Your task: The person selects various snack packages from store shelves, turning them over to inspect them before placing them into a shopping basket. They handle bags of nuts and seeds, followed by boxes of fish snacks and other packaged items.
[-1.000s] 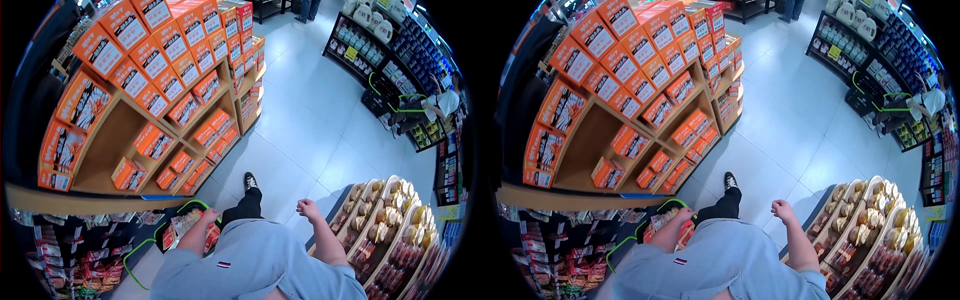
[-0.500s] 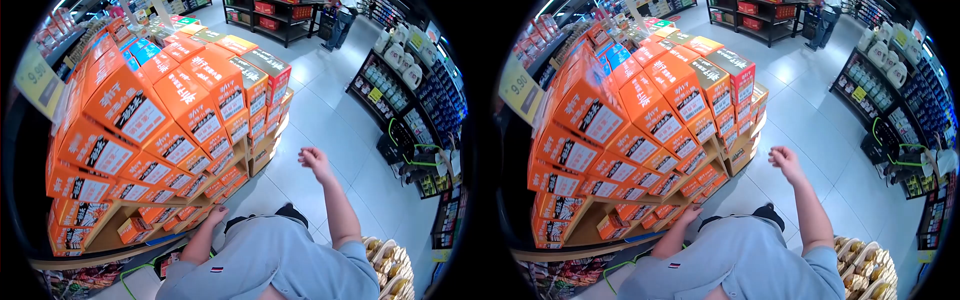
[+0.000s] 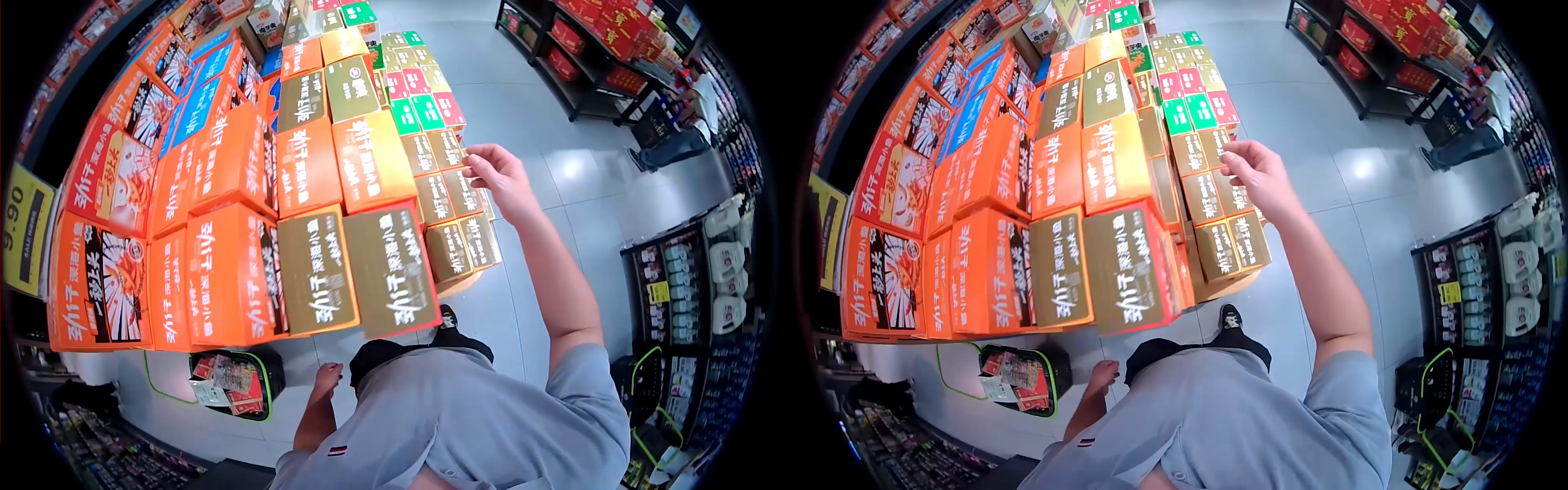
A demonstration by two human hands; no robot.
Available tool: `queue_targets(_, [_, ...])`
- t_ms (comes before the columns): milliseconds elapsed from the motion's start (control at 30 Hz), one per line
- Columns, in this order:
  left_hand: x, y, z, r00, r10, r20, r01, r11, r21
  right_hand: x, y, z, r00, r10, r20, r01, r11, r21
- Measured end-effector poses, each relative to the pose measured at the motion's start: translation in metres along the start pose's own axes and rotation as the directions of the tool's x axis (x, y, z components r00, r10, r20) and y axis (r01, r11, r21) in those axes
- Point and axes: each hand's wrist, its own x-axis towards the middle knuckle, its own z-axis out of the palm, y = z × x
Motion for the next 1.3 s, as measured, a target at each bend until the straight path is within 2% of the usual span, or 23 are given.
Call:
queue_targets(67, [-0.006,-0.006,0.018,0.986,0.122,0.111,-0.155,0.919,0.362,0.039,0.001,-0.003,0.995,-0.035,0.095,0.038,0.999,-0.030])
queue_targets(100, [-0.011,-0.016,0.030,0.990,0.108,0.094,-0.135,0.927,0.349,0.057,0.001,-0.002,0.992,-0.029,0.121,0.032,0.999,-0.024])
queue_targets(167, [-0.025,-0.023,0.054,0.963,0.177,-0.201,-0.120,0.957,0.265,0.099,-0.006,0.003,0.991,-0.048,0.124,0.058,0.995,-0.077])
queue_targets(200, [-0.033,-0.021,0.062,0.960,0.170,-0.221,-0.111,0.960,0.256,0.124,-0.010,0.005,0.991,-0.058,0.124,0.068,0.995,-0.077])
queue_targets(267, [-0.058,-0.004,0.069,0.990,-0.042,-0.131,0.056,0.993,0.102,0.174,-0.026,0.013,0.989,-0.107,0.104,0.120,0.984,-0.129])
queue_targets(300, [-0.048,-0.026,0.073,0.988,0.006,-0.153,0.009,0.995,0.096,0.190,-0.042,0.021,0.990,-0.128,0.053,0.136,0.967,-0.215])
queue_targets(333, [-0.060,-0.023,0.075,0.989,-0.012,-0.149,0.026,0.995,0.095,0.214,-0.045,0.027,0.981,-0.192,0.039,0.196,0.956,-0.221])
queue_targets(433, [-0.075,-0.043,0.081,0.976,-0.089,-0.201,0.083,0.996,-0.035,0.268,-0.072,0.056,0.949,-0.314,-0.020,0.261,0.822,-0.507])
queue_targets(500, [-0.096,-0.052,0.089,0.933,-0.224,-0.283,0.167,0.963,-0.212,0.302,-0.087,0.075,0.929,-0.371,-0.006,0.296,0.750,-0.591])
queue_targets(533, [-0.108,-0.058,0.096,0.925,-0.234,-0.300,0.167,0.958,-0.234,0.325,-0.090,0.083,0.920,-0.393,-0.004,0.309,0.730,-0.610])
queue_targets(633, [-0.129,-0.075,0.128,0.884,-0.328,-0.332,0.175,0.893,-0.415,0.364,-0.105,0.107,0.940,-0.340,0.031,0.269,0.684,-0.678])
queue_targets(700, [-0.143,-0.073,0.159,0.861,-0.464,-0.208,0.285,0.779,-0.559,0.376,-0.110,0.119,0.968,-0.236,0.087,0.219,0.620,-0.753])
queue_targets(733, [-0.147,-0.066,0.177,0.856,-0.477,-0.200,0.289,0.761,-0.581,0.381,-0.111,0.120,0.965,-0.235,0.115,0.239,0.613,-0.753])
queue_targets(800, [-0.163,-0.050,0.205,0.873,-0.430,-0.230,0.149,0.684,-0.714,0.375,-0.111,0.114,0.968,-0.065,0.244,0.216,0.715,-0.665])
queue_targets(867, [-0.180,0.008,0.218,0.871,-0.419,-0.255,0.117,0.683,-0.721,0.360,-0.117,0.107,0.979,-0.045,0.201,0.164,0.760,-0.628])
queue_targets(933, [-0.180,0.034,0.227,0.903,-0.299,-0.309,0.019,0.746,-0.666,0.361,-0.117,0.101,0.979,-0.044,0.201,0.153,0.809,-0.567])
queue_targets(1000, [-0.180,0.066,0.220,0.893,-0.263,-0.365,-0.006,0.805,-0.594,0.365,-0.117,0.100,0.981,-0.050,0.187,0.152,0.796,-0.585])
queue_targets(1067, [-0.185,0.097,0.209,0.879,-0.182,-0.441,-0.118,0.812,-0.571,0.384,-0.112,0.093,0.970,-0.063,0.236,0.197,0.770,-0.607])
queue_targets(1100, [-0.195,0.120,0.202,0.886,-0.124,-0.446,-0.183,0.791,-0.584,0.369,-0.122,0.087,0.973,-0.144,0.178,0.228,0.675,-0.702])
queue_targets(1133, [-0.208,0.143,0.193,0.889,-0.065,-0.452,-0.247,0.764,-0.596,0.375,-0.118,0.081,0.974,-0.141,0.178,0.227,0.670,-0.707])
queue_targets(1167, [-0.219,0.159,0.183,0.915,0.031,-0.403,-0.284,0.758,-0.587,0.389,-0.114,0.072,0.973,-0.166,0.159,0.229,0.653,-0.722])
queue_targets(1200, [-0.231,0.175,0.175,0.918,0.035,-0.396,-0.283,0.757,-0.589,0.396,-0.112,0.065,0.972,-0.191,0.137,0.229,0.636,-0.737])
queue_targets(1300, [-0.256,0.216,0.152,0.961,0.189,-0.201,-0.264,0.839,-0.475,0.380,-0.121,0.031,0.955,-0.282,0.098,0.265,0.653,-0.709])
